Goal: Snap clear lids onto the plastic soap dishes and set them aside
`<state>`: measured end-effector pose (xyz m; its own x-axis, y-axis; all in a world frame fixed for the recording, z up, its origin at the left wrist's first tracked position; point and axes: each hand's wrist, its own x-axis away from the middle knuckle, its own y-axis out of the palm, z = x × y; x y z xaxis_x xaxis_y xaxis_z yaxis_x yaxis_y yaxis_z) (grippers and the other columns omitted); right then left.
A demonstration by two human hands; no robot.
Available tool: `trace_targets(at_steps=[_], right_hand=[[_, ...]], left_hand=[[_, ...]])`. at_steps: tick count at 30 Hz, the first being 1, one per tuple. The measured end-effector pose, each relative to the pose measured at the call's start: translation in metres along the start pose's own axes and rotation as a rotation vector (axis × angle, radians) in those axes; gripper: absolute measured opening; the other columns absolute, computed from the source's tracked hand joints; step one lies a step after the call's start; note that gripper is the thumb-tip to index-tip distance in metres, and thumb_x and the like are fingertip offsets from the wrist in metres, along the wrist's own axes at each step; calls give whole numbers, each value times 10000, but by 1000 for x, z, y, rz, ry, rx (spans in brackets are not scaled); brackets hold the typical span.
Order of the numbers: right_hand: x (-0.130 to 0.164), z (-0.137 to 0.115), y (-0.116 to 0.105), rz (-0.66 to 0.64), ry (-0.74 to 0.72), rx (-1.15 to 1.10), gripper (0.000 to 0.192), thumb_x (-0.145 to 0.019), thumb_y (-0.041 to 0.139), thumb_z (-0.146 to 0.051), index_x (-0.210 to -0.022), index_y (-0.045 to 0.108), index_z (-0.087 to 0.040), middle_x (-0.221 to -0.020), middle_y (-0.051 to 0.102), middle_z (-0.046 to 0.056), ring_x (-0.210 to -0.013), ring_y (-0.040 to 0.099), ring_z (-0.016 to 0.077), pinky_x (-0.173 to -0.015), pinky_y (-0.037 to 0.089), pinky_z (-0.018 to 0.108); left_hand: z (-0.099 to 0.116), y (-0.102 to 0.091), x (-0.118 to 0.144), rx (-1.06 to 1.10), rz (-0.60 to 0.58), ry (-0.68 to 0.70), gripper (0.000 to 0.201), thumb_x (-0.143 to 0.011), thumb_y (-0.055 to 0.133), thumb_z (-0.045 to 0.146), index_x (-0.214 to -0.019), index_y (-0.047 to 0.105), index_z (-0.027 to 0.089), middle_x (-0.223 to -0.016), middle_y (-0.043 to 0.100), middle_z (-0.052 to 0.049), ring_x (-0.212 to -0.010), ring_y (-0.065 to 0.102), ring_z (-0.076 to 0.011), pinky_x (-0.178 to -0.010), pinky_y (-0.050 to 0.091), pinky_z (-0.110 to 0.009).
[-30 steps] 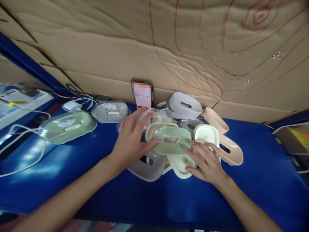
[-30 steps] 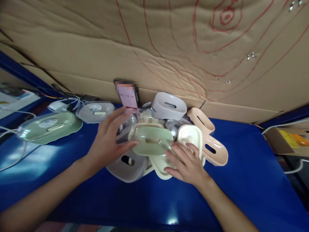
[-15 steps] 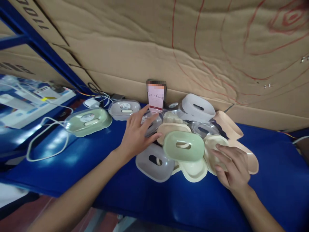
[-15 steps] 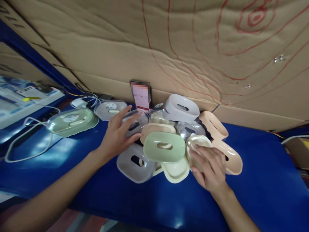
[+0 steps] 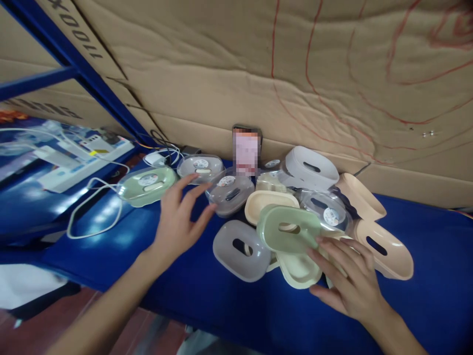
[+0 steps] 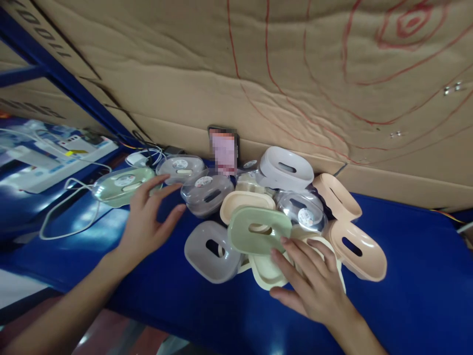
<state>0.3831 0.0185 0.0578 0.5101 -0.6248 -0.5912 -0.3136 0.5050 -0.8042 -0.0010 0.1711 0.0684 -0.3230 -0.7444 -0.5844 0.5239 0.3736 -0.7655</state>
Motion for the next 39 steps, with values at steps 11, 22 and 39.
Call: trace_targets(at_steps=[11,22,39], right_hand=[[-4,5,-1,59,70,-69,346,-1026,682,-246,-1362,698,-167,-1339,712,163,-1202,694,313,-1037,510,480],[-5,4,6,124,79,-50,358,-999,720,-180,-1354,677,-157,-1300,713,159,-1177,703,296,-996,555,473],[4,-13,11,382,66,155,778,-896,829,-181,-1557,533,-465,-1820,265,-35,-1633,382,303,-1279,444,562]], left_hand=[[-103,-3,-94,-108,-556,43,807,-970,597,650,-1604,500,161,-1647,522,-163,-1511,502,-465,-1196,381,-766],[-73,-22,-72,36,-190,-133,970,-898,720,735,-1642,422,189,-1553,503,-37,-1513,474,-359,-1317,362,-565],[147,-23,-57,740,-767,-13,881,-852,814,678,-1589,507,304,-1551,591,-146,-1347,655,-382,-1122,565,-591]])
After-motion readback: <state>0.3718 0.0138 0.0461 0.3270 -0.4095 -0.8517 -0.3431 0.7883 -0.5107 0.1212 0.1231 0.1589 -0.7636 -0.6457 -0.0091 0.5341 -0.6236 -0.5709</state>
